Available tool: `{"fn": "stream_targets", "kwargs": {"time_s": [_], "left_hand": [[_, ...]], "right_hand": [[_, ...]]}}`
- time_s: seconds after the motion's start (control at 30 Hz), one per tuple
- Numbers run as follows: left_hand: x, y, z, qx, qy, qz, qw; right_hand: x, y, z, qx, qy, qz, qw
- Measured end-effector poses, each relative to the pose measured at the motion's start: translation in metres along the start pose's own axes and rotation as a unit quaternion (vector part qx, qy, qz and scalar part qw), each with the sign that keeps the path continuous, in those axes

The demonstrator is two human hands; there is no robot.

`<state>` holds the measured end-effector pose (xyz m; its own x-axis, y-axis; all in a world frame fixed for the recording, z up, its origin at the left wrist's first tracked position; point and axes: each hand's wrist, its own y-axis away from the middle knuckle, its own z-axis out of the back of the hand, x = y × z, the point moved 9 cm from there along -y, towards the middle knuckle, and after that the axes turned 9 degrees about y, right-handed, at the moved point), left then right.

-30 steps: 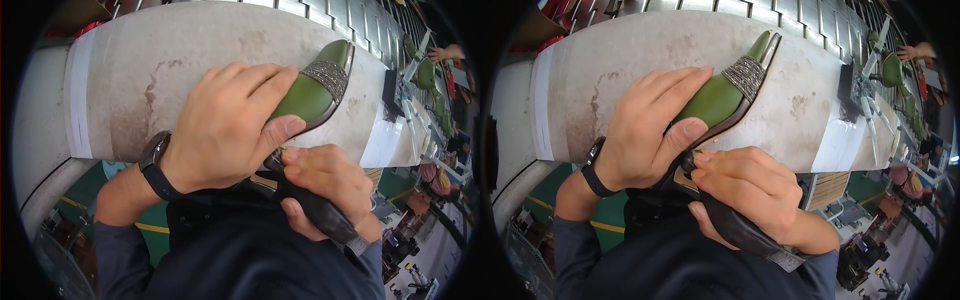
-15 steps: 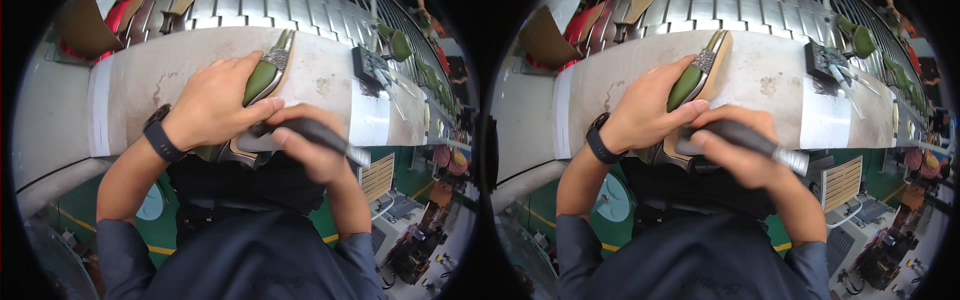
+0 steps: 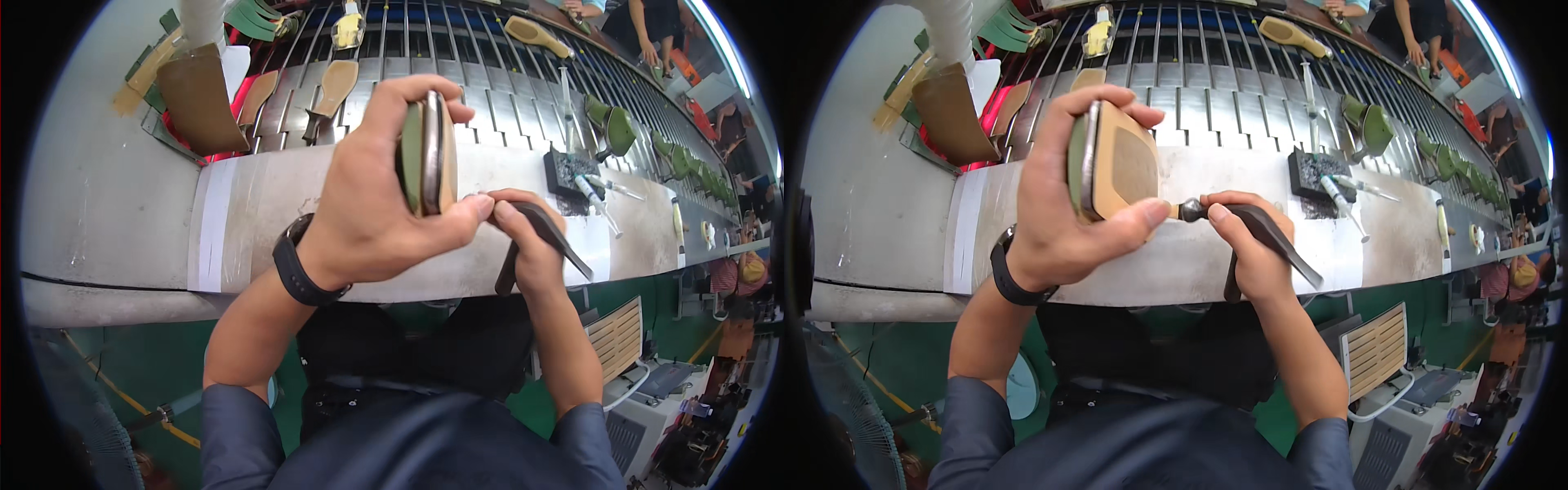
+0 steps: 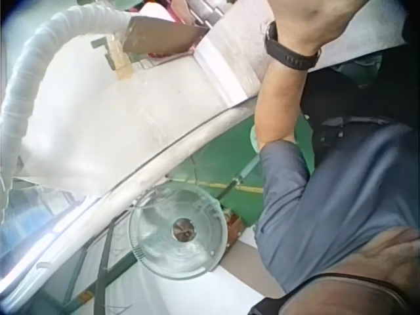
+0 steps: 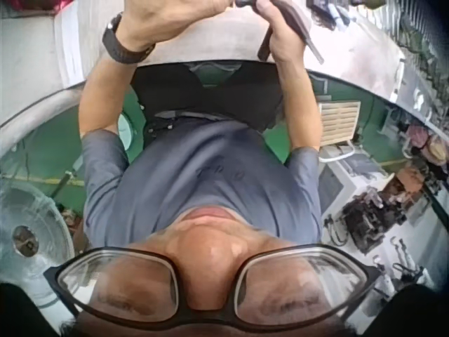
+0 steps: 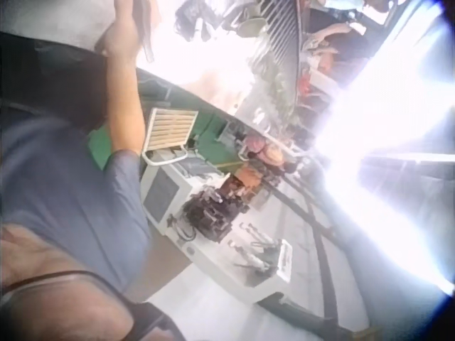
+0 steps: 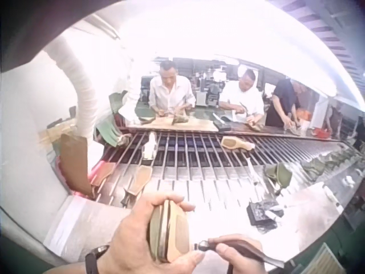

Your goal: The person attaches soles to shoe uppers on lasts by pressing them together by hand, then taps the edges and heels with a hammer.

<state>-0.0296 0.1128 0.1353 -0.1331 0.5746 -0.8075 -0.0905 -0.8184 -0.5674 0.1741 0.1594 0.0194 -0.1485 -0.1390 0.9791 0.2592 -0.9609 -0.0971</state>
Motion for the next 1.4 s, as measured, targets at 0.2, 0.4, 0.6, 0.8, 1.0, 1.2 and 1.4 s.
{"fn": "stream_targets", "kwargs": {"time_s": [0.2,0.4,0.6,0.8,1.0,1.2,1.4], "left_hand": [[-0.001,-0.006,-0.019,-0.009,-0.017,-0.016,1.000],[-0.003,0.001,-0.037,-0.007,-0.056,-0.031,0.998],[-0.022,0.022,-0.046,-0.047,-0.043,-0.124,0.990],[-0.030,0.115,-0.053,-0.092,-0.124,-0.195,0.969],[0.053,0.174,-0.058,-0.101,-0.282,-0.142,0.943],[0.065,0.187,-0.065,-0.020,-0.347,-0.136,0.928],[0.063,0.187,-0.060,-0.103,-0.302,-0.127,0.939]], "right_hand": [[0.159,0.038,0.002,0.037,-0.019,0.334,0.941],[0.180,0.019,0.001,0.107,0.098,0.267,0.953],[0.190,0.001,0.007,0.110,0.176,0.135,0.969],[0.142,0.058,-0.028,0.305,0.031,0.112,0.945],[-0.018,0.102,-0.022,0.055,-0.068,-0.068,0.994],[-0.072,0.137,-0.029,0.015,-0.146,-0.156,0.977],[-0.041,0.108,-0.036,0.078,-0.177,-0.085,0.977]]}}
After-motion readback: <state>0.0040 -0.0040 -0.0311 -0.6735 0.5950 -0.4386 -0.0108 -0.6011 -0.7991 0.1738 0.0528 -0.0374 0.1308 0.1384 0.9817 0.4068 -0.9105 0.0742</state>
